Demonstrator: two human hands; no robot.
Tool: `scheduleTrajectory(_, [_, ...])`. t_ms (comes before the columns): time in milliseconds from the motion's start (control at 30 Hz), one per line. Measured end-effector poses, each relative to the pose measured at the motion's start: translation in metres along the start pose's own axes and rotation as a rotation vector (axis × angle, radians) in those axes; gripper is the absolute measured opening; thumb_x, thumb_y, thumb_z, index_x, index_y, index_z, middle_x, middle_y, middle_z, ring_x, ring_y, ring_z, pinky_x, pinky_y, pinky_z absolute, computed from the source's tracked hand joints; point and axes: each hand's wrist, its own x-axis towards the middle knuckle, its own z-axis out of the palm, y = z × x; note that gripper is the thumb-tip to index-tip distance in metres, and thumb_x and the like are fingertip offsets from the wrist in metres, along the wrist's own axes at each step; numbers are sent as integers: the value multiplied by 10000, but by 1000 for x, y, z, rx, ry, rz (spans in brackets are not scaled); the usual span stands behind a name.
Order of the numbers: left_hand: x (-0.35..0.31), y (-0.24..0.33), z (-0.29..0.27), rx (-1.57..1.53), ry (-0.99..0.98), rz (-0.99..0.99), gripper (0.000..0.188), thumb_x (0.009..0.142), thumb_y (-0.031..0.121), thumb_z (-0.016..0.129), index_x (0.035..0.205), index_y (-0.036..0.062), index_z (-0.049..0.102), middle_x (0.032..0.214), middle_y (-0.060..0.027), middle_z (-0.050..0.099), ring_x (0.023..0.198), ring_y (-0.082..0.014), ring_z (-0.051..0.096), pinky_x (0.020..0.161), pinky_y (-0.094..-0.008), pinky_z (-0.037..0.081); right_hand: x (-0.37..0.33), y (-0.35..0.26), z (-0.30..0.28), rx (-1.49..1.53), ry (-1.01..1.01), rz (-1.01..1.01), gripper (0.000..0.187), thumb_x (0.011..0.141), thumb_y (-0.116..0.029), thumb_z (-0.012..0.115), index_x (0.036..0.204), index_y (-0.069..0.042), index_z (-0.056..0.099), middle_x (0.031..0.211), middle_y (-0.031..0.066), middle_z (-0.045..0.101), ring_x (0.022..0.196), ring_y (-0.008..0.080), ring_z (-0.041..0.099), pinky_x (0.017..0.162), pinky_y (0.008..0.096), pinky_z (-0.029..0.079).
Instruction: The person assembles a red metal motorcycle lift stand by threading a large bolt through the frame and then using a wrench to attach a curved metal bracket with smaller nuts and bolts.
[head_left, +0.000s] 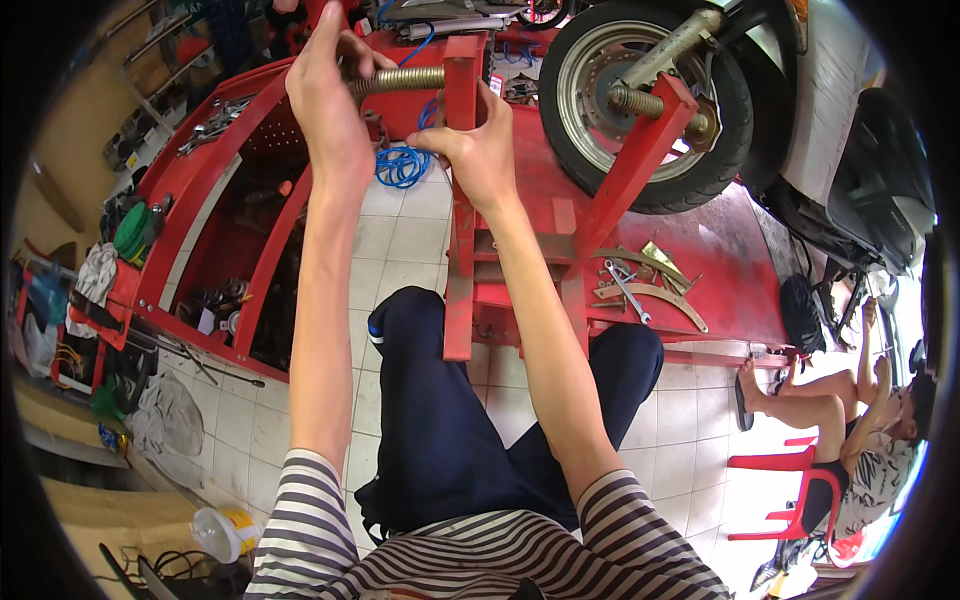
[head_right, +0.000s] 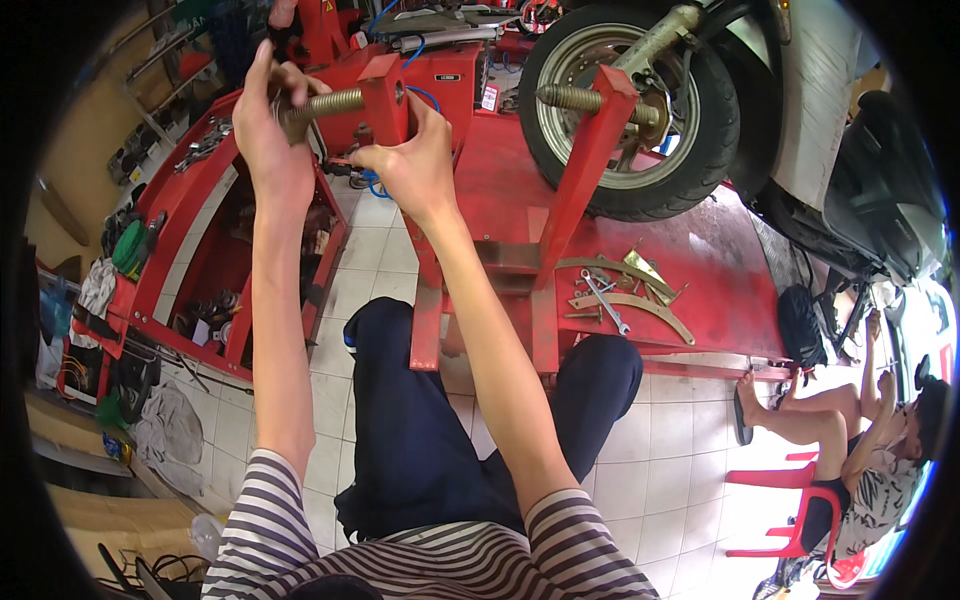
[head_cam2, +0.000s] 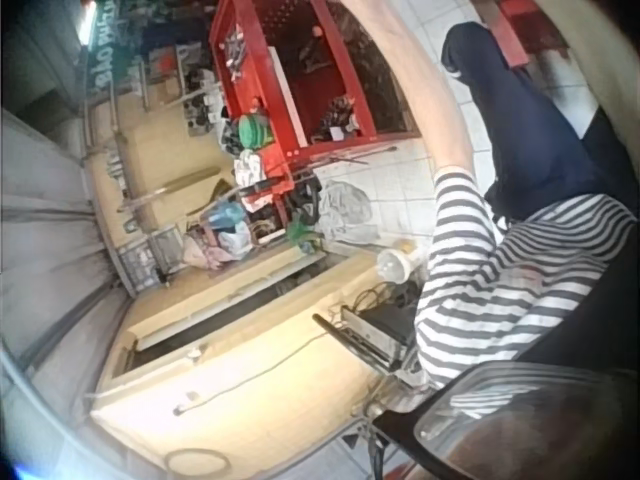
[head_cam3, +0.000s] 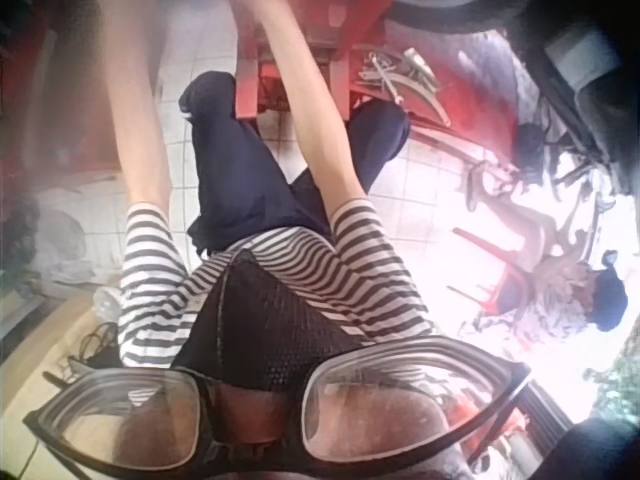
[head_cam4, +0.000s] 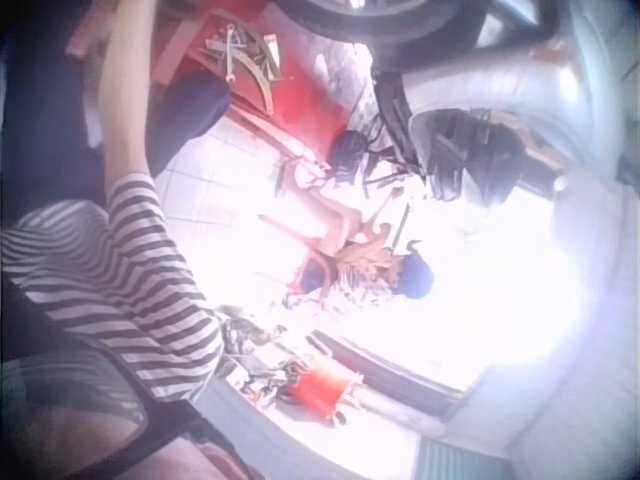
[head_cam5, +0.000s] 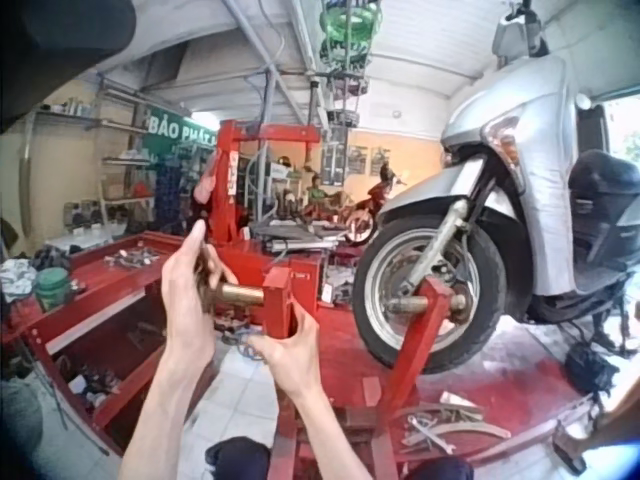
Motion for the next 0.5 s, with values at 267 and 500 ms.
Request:
scheduleTrajectory(267, [-3,-27,9,203,72,800,240,978,78,596,801,15,447,612,-127,620,571,-156,617,537,-235,432,0,-2,1,13,16,21,417,594,-26,713,995,59,636,829,99,721,762,144,663,760,307,526])
scheduleTrajectory(500, [4,7,8,330,49,620,220,1040,201,484,979,-9,454,570,-133,608,554,-201,654,550,-309,493,1,8,0,3,12,-28,387,604,-8,710,977,66,638,827,106,722,749,142,661,748,303,526])
